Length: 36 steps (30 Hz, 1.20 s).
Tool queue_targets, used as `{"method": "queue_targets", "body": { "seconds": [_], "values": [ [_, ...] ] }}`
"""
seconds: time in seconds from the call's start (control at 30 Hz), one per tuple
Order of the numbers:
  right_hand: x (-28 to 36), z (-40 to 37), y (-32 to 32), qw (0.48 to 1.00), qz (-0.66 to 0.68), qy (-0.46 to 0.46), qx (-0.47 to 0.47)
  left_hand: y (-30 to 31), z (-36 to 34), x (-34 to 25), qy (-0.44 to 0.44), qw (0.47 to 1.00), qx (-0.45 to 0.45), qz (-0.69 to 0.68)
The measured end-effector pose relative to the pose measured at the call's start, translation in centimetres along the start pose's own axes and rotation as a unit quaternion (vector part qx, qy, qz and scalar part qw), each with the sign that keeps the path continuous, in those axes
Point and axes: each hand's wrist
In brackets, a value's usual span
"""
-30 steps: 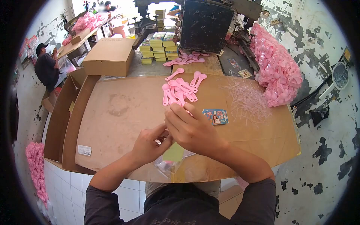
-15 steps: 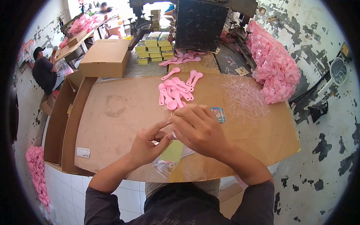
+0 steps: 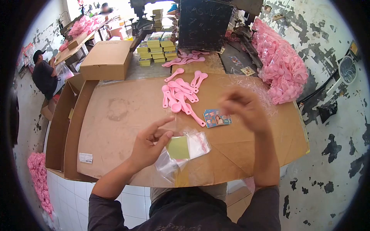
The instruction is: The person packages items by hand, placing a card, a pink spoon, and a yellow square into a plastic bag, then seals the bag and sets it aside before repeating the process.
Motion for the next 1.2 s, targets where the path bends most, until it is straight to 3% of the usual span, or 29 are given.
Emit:
{"method": "queue_targets", "body": {
  "seconds": [0.07,0.1,0.13,0.17,0.23,0.3,0.37,0.43,0.5,0.53,0.57,0.67,0.77,0.93,1.07,1.2],
  "values": [
    [-4.7,-0.1,7.6,0.980,0.198,0.030,0.012,0.1,0.3,-0.1,0.009,0.998,-0.015,-0.066],
    [-7.3,-0.4,10.0,0.998,0.023,-0.013,-0.052,0.3,0.4,-0.3,0.012,0.996,-0.016,-0.084],
    [-9.9,-0.7,12.0,0.980,-0.154,-0.056,-0.115,0.3,0.4,-0.4,0.015,0.995,-0.018,-0.102],
    [-11.6,-0.9,13.1,0.925,-0.324,-0.096,-0.173,0.2,0.4,-0.4,0.018,0.995,-0.014,-0.098],
    [-12.5,-2.0,12.7,0.785,-0.575,0.027,-0.230,0.2,0.5,-0.4,0.024,0.996,-0.008,-0.087],
    [-12.4,-2.8,12.3,0.739,-0.622,0.053,-0.252,0.5,0.5,0.6,0.028,0.997,-0.009,-0.071],
    [-8.1,-1.8,7.4,0.835,-0.490,-0.021,-0.250,0.2,0.6,0.9,0.031,0.997,-0.011,-0.069],
    [-4.8,-1.3,1.7,0.919,-0.348,-0.067,-0.171,-0.1,0.9,0.5,0.027,0.996,-0.013,-0.078],
    [-4.2,-1.3,-2.1,0.975,-0.220,-0.042,0.010,-0.2,0.9,1.1,0.022,0.998,-0.009,-0.065],
    [-3.3,-1.3,-4.3,0.985,-0.163,-0.018,0.050,-0.2,0.8,1.4,0.020,0.998,-0.009,-0.059],
    [-2.7,-1.2,-6.1,0.990,-0.106,0.006,0.091,-0.2,0.8,1.6,0.029,0.998,-0.013,-0.059],
    [-2.9,-0.8,-8.4,0.987,-0.032,-0.055,0.146,0.0,0.9,1.5,0.051,0.995,-0.019,-0.078],
    [-3.5,-0.3,-8.4,0.981,0.093,-0.104,0.132,0.3,1.2,0.9,0.064,0.991,-0.013,-0.118],
    [-4.1,-0.3,-8.1,0.982,0.118,-0.096,0.116,0.6,1.3,1.3,0.112,0.987,-0.004,-0.115],
    [-4.6,-0.5,-8.1,0.981,0.131,-0.119,0.081,0.6,1.2,1.8,0.087,0.992,-0.001,-0.094],
    [-5.8,-0.5,-7.5,0.986,0.117,-0.069,0.094,0.9,1.1,2.0,0.069,0.996,0.011,-0.055]
  ]
}}
Point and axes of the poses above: each hand's wrist, its own z-axis towards the middle knuckle, its own y-axis out of the back of the hand, x = y × z, and after that the axes turned 4 degrees about -z, right-handed
